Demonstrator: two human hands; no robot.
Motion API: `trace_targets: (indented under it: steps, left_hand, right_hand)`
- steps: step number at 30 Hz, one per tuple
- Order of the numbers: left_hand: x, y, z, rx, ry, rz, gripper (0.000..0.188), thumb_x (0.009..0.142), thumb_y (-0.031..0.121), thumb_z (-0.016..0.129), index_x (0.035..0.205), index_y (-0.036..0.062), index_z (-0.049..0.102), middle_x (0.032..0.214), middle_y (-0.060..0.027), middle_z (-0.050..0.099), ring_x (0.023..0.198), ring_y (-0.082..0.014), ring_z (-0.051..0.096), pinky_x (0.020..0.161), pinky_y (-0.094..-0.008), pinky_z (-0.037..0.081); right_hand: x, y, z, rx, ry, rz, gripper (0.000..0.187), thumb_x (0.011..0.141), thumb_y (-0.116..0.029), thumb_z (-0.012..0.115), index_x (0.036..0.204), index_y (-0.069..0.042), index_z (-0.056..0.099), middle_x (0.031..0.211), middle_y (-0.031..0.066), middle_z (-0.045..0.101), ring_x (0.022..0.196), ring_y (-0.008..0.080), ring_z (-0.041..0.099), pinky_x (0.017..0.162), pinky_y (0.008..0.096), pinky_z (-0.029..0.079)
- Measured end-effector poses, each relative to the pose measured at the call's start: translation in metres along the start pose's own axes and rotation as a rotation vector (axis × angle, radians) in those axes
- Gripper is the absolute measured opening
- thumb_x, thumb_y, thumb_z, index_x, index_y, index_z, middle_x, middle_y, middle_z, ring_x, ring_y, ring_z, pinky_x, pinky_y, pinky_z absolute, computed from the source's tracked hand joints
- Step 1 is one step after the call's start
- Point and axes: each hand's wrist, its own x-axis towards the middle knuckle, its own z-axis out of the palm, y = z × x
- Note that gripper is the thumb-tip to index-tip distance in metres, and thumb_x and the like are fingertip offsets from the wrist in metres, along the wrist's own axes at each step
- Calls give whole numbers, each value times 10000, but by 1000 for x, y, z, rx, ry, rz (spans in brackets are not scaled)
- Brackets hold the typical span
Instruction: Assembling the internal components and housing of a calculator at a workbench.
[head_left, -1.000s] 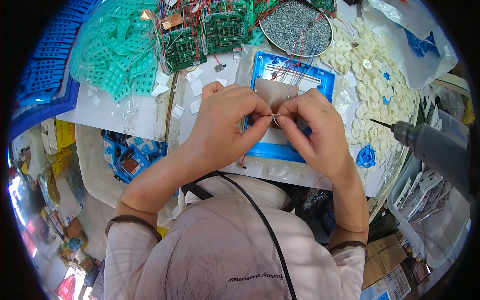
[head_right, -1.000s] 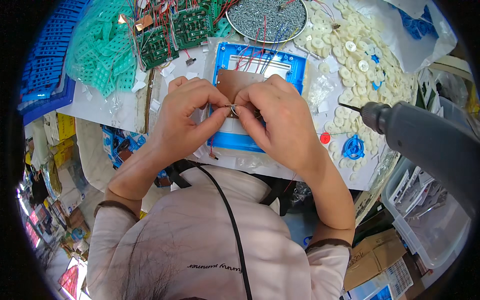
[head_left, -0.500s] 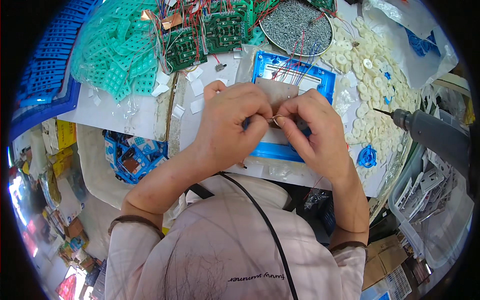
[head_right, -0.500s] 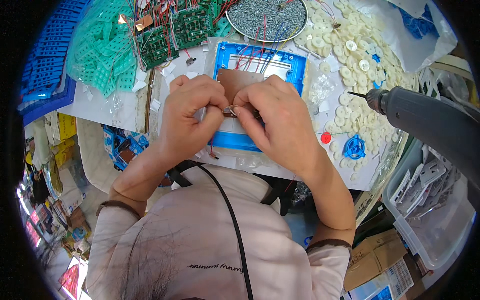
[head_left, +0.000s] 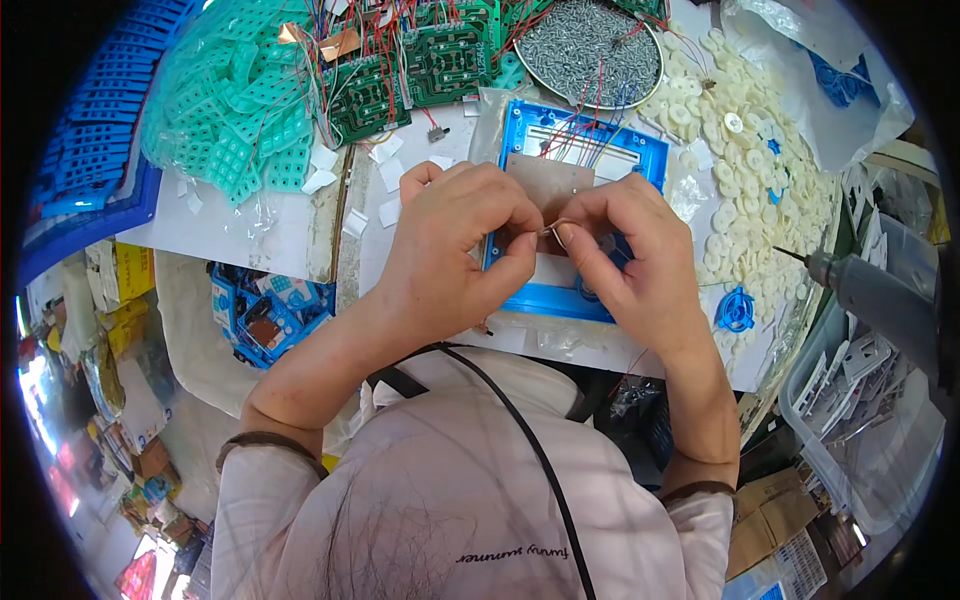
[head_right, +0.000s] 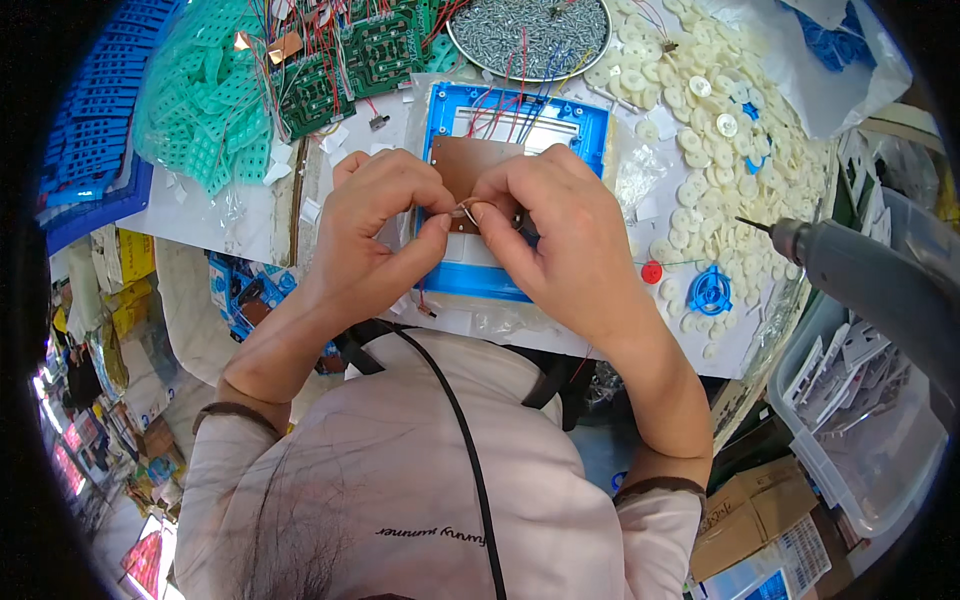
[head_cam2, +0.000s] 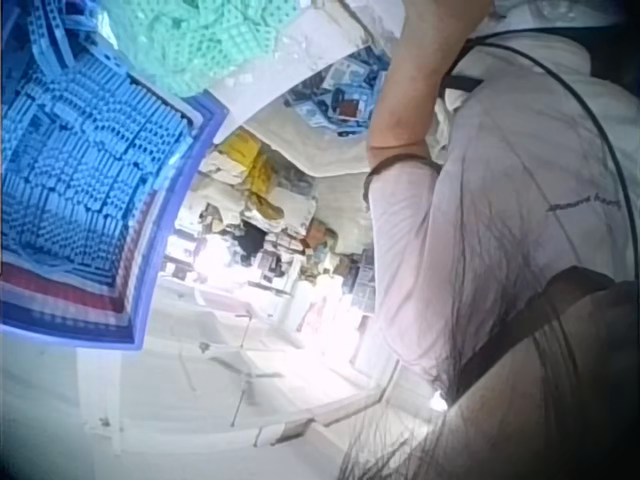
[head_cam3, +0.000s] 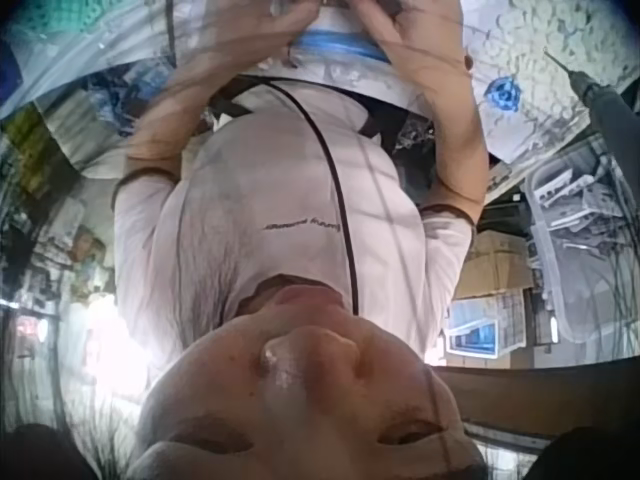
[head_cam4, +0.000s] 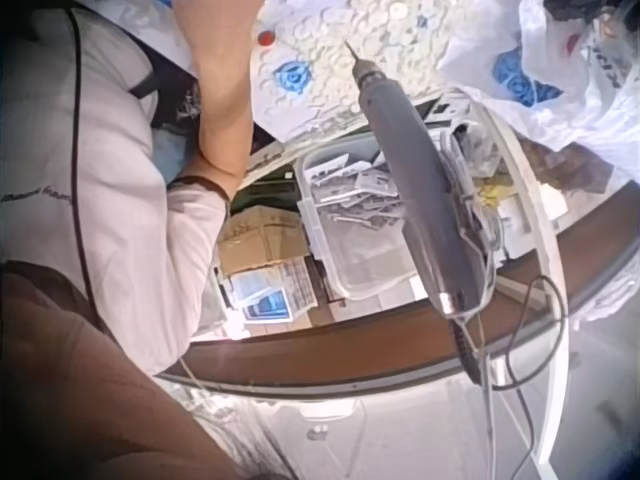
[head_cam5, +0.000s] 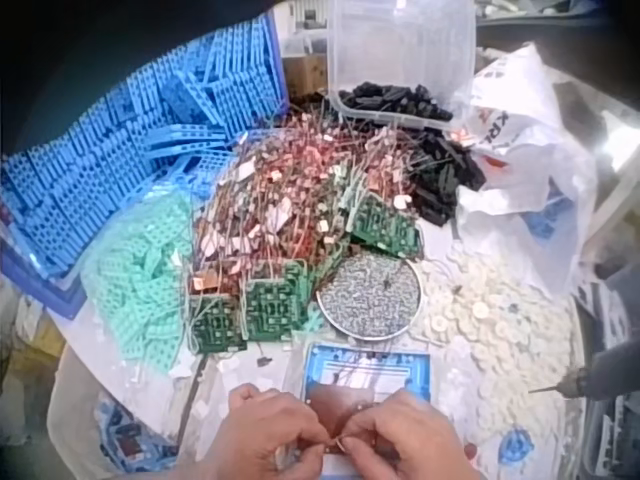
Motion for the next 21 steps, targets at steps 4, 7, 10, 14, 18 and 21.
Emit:
trace_targets:
  steps: [4,7,10,14,18,21]
  left_hand:
    - [1,0,5,-177,34,-20,110,777,78,696,835,133,621,803,19,598,758,-172,581,818,-396,286]
    - [0,4,5,-164,19,-25,105,788,59,699,848,117,634,841,5,618,782,-171,590,827,-377,304]
    - [1,8,1,0,4,49,107,804,17,707,867,88,659,907,-20,652,815,-172,609,835,-344,353]
    - [1,5,6,8,66,182,119,813,-7,698,902,64,666,879,-37,638,778,-175,612,723,-317,415]
    - [-3,5,4,-188,-28,-30,118,850,-19,668,960,23,662,847,-47,634,664,-134,593,552,-284,430]
    - [5,7,-6,-435,-242,-412,98,907,33,641,999,12,666,812,-42,638,586,-93,592,510,-255,451]
  right_hand:
    - [-6,-4,5,-162,105,-161,179,784,-42,738,948,-64,669,863,70,656,772,279,582,676,377,476]
    - [-8,-14,2,-70,62,-130,227,754,5,759,962,-34,675,881,83,655,801,253,609,686,350,493]
    - [-8,-15,-3,16,-4,-51,227,748,0,764,955,-44,682,900,80,669,808,265,624,693,363,509]
    - [-13,-9,0,41,4,-7,194,759,-8,757,932,-54,683,927,75,686,787,271,633,656,366,513]
    - [-15,-6,2,-119,32,-160,232,721,-26,776,932,-58,684,938,57,687,774,257,628,628,343,516]
    - [-14,-4,4,-190,39,-292,250,682,-60,783,914,-63,691,939,46,683,776,241,623,619,328,519]
